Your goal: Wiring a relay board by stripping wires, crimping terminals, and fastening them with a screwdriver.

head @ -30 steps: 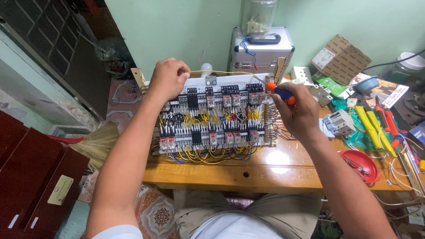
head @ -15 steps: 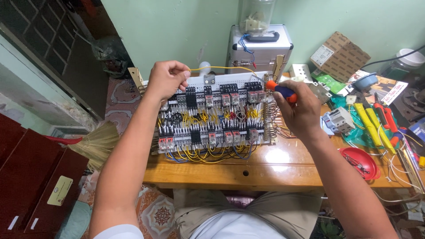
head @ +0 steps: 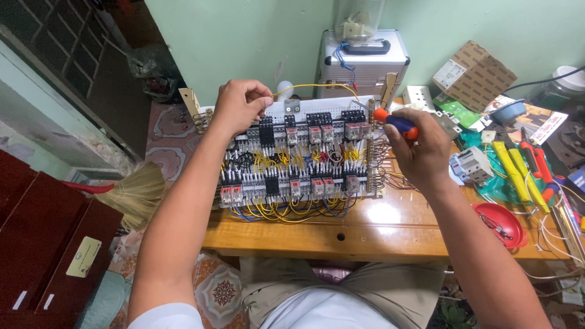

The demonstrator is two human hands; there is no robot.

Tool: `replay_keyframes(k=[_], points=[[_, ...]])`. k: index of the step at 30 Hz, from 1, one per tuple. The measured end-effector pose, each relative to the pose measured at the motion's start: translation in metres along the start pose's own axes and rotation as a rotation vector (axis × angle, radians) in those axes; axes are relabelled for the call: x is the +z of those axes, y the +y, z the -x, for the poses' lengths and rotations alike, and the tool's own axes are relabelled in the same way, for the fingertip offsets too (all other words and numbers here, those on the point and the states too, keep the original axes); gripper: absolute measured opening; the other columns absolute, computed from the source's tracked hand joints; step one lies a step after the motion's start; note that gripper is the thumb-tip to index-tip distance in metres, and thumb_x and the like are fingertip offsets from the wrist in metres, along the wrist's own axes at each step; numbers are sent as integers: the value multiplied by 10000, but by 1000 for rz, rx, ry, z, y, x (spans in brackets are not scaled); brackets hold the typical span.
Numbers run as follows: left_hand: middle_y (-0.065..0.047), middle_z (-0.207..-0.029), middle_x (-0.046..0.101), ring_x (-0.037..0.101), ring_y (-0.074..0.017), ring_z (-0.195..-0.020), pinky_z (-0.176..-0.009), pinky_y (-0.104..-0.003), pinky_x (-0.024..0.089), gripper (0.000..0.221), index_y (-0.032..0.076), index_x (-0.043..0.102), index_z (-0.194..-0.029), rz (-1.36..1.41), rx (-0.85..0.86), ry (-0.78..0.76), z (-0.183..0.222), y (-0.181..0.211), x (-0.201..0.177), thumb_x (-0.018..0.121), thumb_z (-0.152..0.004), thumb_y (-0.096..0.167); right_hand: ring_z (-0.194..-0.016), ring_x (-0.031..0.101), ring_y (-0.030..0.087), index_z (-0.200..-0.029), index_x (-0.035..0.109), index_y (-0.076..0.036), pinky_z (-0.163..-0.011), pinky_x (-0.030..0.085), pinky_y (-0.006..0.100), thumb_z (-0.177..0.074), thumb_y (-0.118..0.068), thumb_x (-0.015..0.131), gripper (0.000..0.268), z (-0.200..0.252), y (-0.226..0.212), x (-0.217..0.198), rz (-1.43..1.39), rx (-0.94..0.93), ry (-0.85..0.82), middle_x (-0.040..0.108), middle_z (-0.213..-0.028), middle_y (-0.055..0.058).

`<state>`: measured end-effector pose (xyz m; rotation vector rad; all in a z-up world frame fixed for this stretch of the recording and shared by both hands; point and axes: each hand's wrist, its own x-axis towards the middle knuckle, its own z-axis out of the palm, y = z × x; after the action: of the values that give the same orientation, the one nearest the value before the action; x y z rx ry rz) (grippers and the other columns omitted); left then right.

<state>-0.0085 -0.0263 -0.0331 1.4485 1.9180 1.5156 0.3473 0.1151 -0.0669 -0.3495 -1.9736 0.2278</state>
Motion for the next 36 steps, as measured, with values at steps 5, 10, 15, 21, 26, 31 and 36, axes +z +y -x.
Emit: replay_keyframes(k=[5, 10, 15, 21, 26, 31, 36], points=[[-128, -796, 739, 700, -120, -568, -519, -217, 630, 156, 7, 765, -1008, 0, -1, -18, 4, -2, -2, 739, -868, -58, -699, 646, 377, -1205, 722, 18, -542, 489, 389, -1027, -109, 784, 227, 0, -2, -1, -16, 13, -1, 703, -987, 222], [-128, -799, 733, 703, -121, -586, -540, -219, 628, 157, 3, 758, -1008, 23, -2, -16, 4, -9, -1, 731, -871, -68, -754, 666, 403, -1227, 715, 6, -564, 498, 397, -1031, -126, 775, 243, 3, -1, -3, -3, 15, -14, 706, -1021, 225], [-111, -756, 718, 702, -119, -556, -497, -209, 612, 128, 13, 749, -981, 17, 11, 13, 3, -15, -1, 720, -881, -61, -800, 677, 428, -1250, 685, 20, -564, 510, 395, -1041, -104, 753, 252, 3, -3, -4, -47, 37, -45, 688, -1037, 246], [-107, -757, 729, 716, -114, -555, -506, -202, 620, 123, 12, 746, -980, 34, -30, 29, 6, -11, -2, 720, -881, -55, -837, 674, 449, -1272, 653, 36, -586, 536, 414, -1049, -85, 738, 268, 6, 0, -3, -69, 68, -66, 661, -1054, 265], [-104, -750, 732, 705, -110, -544, -496, -205, 601, 136, 28, 756, -968, 3, -8, 31, 5, -12, -1, 727, -870, -62, -857, 669, 457, -1282, 642, 40, -577, 533, 418, -1044, -92, 742, 290, 8, 1, -3, -67, 75, -70, 651, -1077, 270], [-105, -754, 737, 707, -107, -551, -506, -207, 602, 135, 24, 755, -969, -1, -1, 35, 5, -11, -1, 727, -871, -65, -867, 672, 447, -1282, 638, 34, -588, 541, 419, -1047, -90, 735, 283, 8, -1, -3, -68, 79, -70, 652, -1084, 262], [-99, -763, 740, 711, -117, -564, -535, -227, 586, 140, 36, 763, -974, -40, 19, 36, 8, -10, -1, 739, -865, -50, -854, 670, 448, -1264, 639, 47, -639, 552, 437, -1050, -79, 732, 265, 5, -8, -5, -92, 69, -67, 641, -1051, 268]])
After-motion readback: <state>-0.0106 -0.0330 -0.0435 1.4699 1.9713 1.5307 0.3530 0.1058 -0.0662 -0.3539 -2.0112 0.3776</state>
